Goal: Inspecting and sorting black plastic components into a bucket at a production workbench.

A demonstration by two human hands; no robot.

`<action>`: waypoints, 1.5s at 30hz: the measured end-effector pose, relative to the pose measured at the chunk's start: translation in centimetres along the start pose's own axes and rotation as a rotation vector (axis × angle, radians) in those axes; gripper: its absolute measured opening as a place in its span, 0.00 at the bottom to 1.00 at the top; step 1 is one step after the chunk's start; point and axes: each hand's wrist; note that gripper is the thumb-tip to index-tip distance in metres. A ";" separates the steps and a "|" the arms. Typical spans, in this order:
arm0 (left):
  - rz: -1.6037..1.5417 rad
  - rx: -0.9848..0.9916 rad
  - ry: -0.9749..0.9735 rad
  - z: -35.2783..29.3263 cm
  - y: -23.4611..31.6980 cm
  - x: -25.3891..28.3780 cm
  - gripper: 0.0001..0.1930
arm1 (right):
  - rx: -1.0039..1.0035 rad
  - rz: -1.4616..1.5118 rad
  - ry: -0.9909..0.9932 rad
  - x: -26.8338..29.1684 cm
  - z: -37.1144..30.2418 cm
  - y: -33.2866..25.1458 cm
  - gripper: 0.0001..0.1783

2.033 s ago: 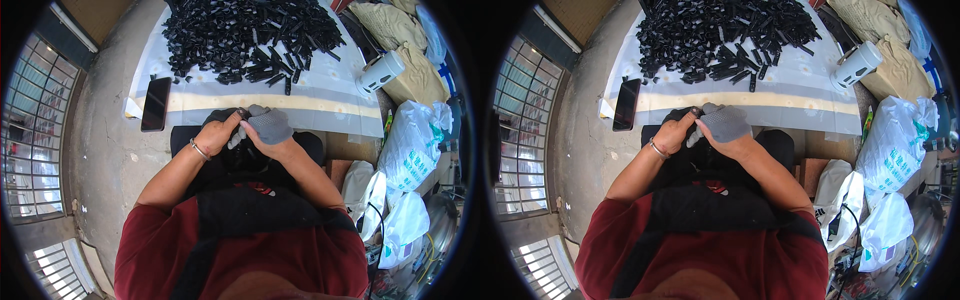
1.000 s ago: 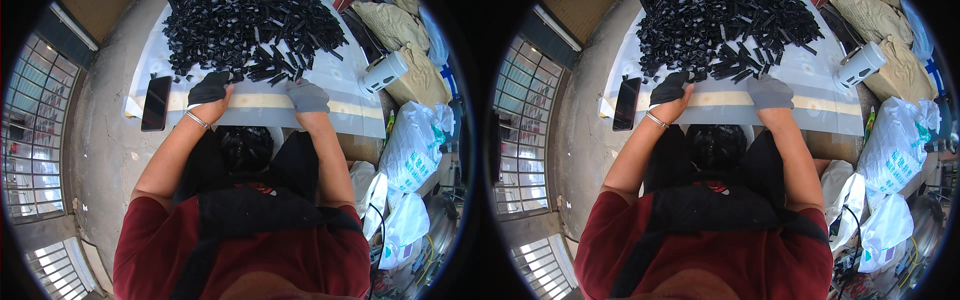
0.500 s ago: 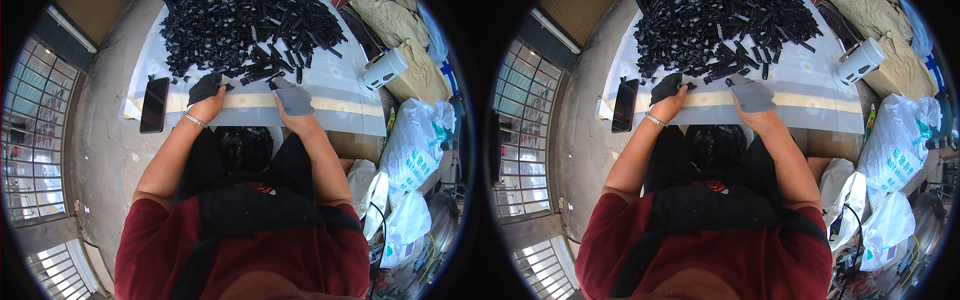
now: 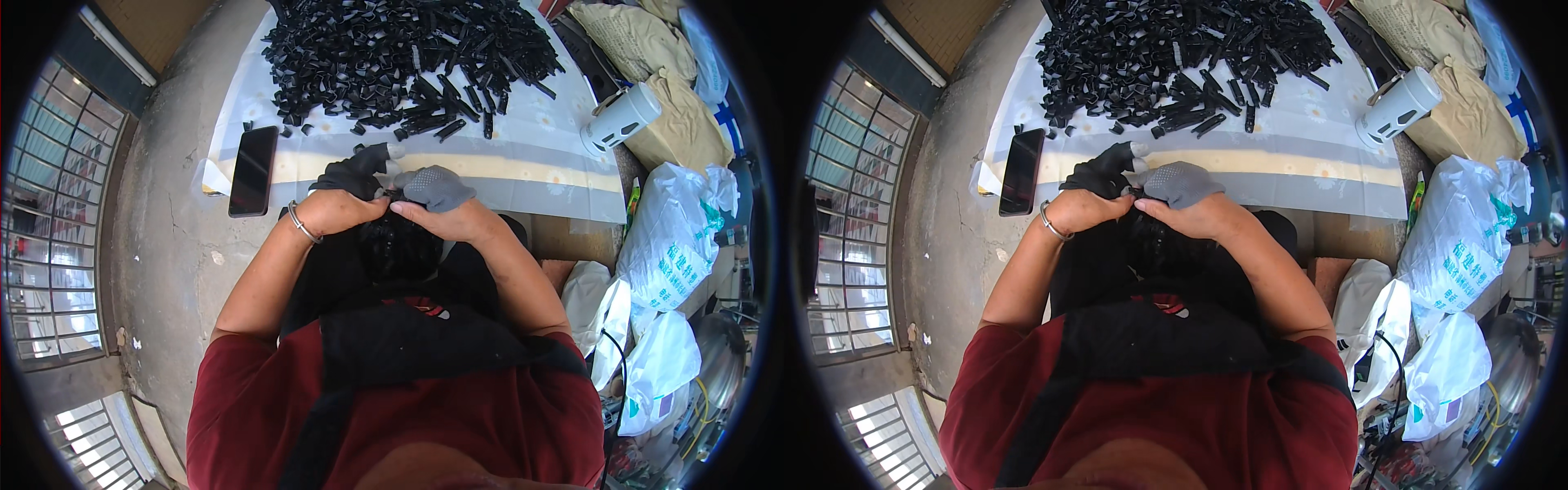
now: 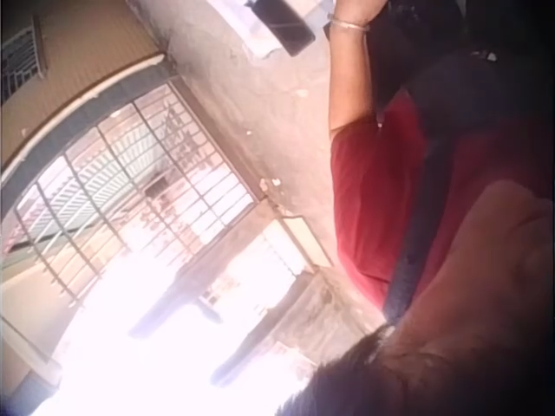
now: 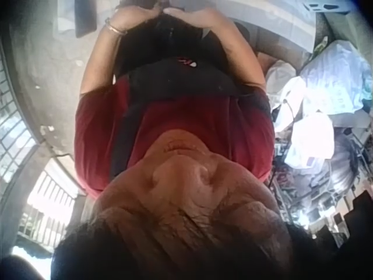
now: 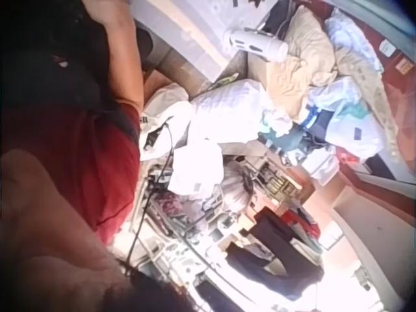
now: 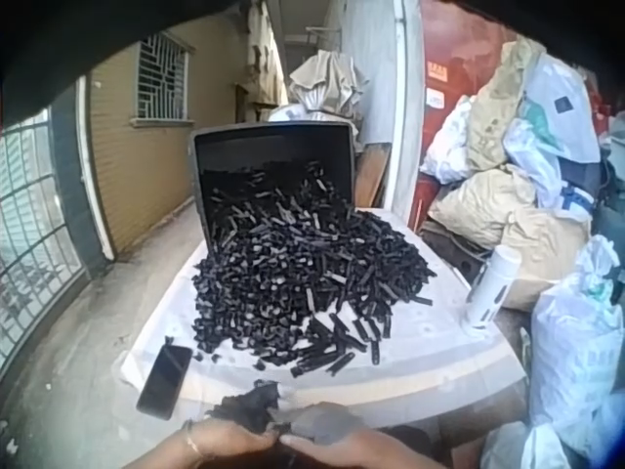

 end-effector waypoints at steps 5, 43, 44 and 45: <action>-0.285 0.168 -0.295 -1.0 1.4 0.1 0.29 | -0.093 0.358 -0.057 -1.0 -1.6 0.5 0.19; 0.178 0.043 -0.043 -1.9 2.6 -1.7 0.19 | 0.141 -0.405 0.294 -3.4 -2.8 -0.9 0.12; 0.181 0.038 -0.088 -1.7 2.5 -1.2 0.21 | 0.139 -0.404 0.295 -3.4 -2.8 -0.9 0.12; 0.182 0.033 -0.134 -1.3 2.4 -0.7 0.23 | 0.102 -0.251 0.251 -3.2 -2.6 -0.7 0.14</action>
Point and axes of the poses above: each hand's wrist, its own z-axis towards the middle knuckle, its own x-axis out of the back of the hand, y = z × x, and after that the axes turned 5 degrees about z, right-handed
